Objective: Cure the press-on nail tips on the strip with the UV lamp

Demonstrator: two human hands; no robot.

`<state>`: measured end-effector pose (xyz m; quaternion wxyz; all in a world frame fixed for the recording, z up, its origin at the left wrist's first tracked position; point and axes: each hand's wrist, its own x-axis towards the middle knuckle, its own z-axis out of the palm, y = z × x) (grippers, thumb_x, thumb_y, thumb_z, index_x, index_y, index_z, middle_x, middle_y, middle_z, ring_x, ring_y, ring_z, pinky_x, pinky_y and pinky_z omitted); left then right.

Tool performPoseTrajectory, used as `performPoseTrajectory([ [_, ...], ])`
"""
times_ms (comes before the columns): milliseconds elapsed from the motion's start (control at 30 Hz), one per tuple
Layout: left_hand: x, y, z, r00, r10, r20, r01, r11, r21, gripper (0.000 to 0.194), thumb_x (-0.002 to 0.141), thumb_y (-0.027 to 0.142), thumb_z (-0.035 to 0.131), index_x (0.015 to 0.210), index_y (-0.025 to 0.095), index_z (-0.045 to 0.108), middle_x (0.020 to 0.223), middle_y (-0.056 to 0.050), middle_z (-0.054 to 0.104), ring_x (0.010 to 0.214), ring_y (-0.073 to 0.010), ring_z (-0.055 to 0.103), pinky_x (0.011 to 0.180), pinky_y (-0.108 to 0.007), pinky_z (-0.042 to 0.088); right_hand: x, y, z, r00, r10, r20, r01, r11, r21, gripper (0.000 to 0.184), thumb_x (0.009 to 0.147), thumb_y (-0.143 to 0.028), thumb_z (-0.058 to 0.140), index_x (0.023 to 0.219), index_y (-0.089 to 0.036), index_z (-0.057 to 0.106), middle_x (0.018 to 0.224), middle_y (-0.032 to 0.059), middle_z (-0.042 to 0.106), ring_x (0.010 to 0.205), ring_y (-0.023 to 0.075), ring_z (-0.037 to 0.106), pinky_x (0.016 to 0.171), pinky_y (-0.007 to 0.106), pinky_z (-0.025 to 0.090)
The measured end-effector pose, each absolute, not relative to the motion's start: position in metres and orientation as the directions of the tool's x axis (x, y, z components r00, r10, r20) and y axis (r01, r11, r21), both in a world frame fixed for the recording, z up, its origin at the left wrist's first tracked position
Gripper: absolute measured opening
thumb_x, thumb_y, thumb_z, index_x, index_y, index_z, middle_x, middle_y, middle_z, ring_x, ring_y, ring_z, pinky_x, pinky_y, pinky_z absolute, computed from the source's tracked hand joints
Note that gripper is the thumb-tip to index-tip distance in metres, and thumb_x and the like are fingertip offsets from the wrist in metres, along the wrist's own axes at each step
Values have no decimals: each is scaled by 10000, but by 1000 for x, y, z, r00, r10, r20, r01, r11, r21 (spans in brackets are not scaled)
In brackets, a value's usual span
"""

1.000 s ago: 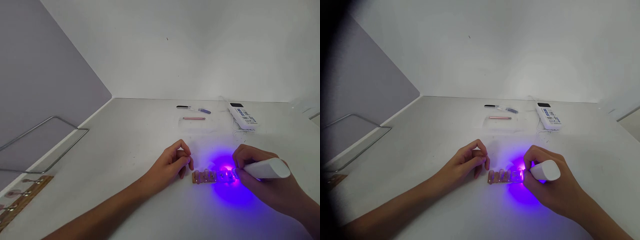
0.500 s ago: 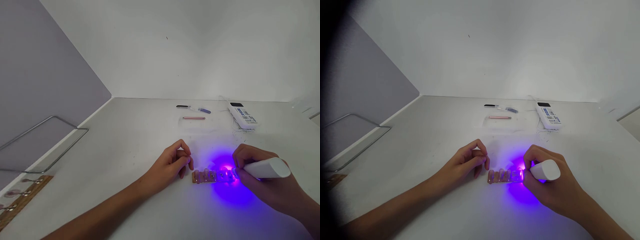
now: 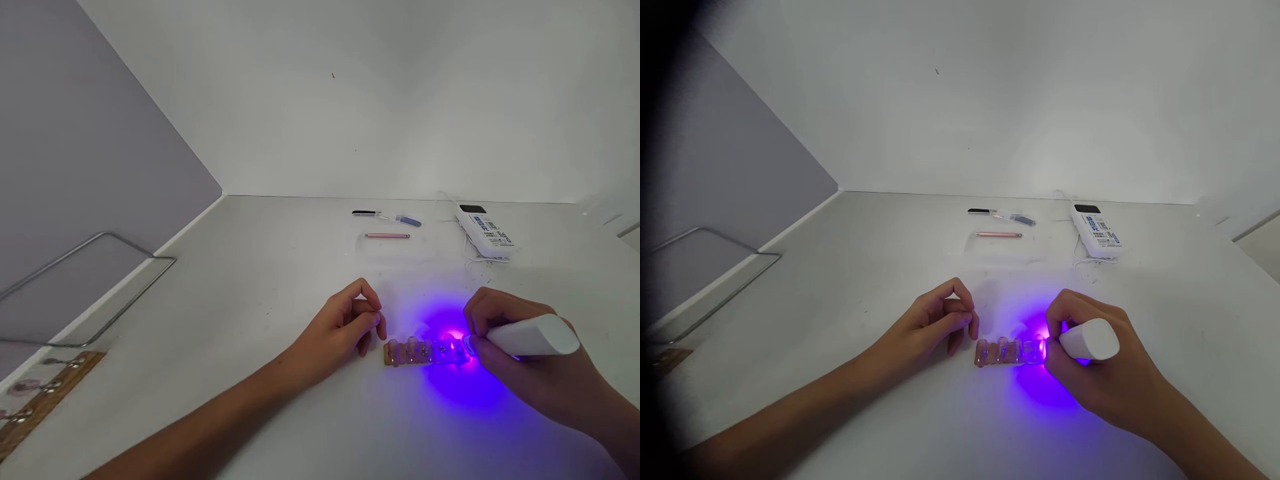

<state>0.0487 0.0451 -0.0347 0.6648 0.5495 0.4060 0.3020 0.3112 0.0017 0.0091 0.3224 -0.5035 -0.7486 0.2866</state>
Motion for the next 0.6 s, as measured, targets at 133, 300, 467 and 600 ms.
performPoseTrajectory([
  [133, 49, 45, -36, 493, 847, -200, 38, 209, 977, 122, 909, 260, 569, 858, 219, 465, 749, 24, 680, 552, -107, 503, 569, -263, 397, 311, 2, 9, -281, 938, 204, 574, 334, -747, 181, 863, -140, 563, 738, -246, 486, 642, -58, 525, 522, 106, 444, 464, 220, 360],
  [300, 49, 46, -37, 487, 850, -201, 44, 205, 978, 126, 905, 268, 573, 855, 219, 468, 749, 24, 677, 555, -106, 504, 570, -262, 397, 313, 2, 9, -292, 938, 186, 573, 327, -751, 183, 864, -141, 570, 735, -243, 489, 647, -53, 529, 533, 107, 454, 469, 216, 374],
  [467, 49, 45, -36, 486, 849, -207, 47, 211, 976, 130, 905, 271, 579, 860, 222, 467, 756, 17, 677, 561, -114, 505, 577, -269, 402, 312, 1, 10, -280, 944, 175, 574, 310, -758, 171, 860, -146, 570, 735, -239, 499, 659, -42, 537, 542, 112, 459, 480, 228, 376],
  [600, 49, 45, -35, 487, 849, -205, 46, 210, 977, 130, 908, 270, 576, 856, 222, 467, 751, 19, 674, 560, -116, 503, 584, -271, 410, 312, 2, 10, -281, 945, 167, 565, 303, -768, 177, 844, -133, 584, 730, -237, 497, 651, -35, 537, 540, 115, 459, 478, 234, 373],
])
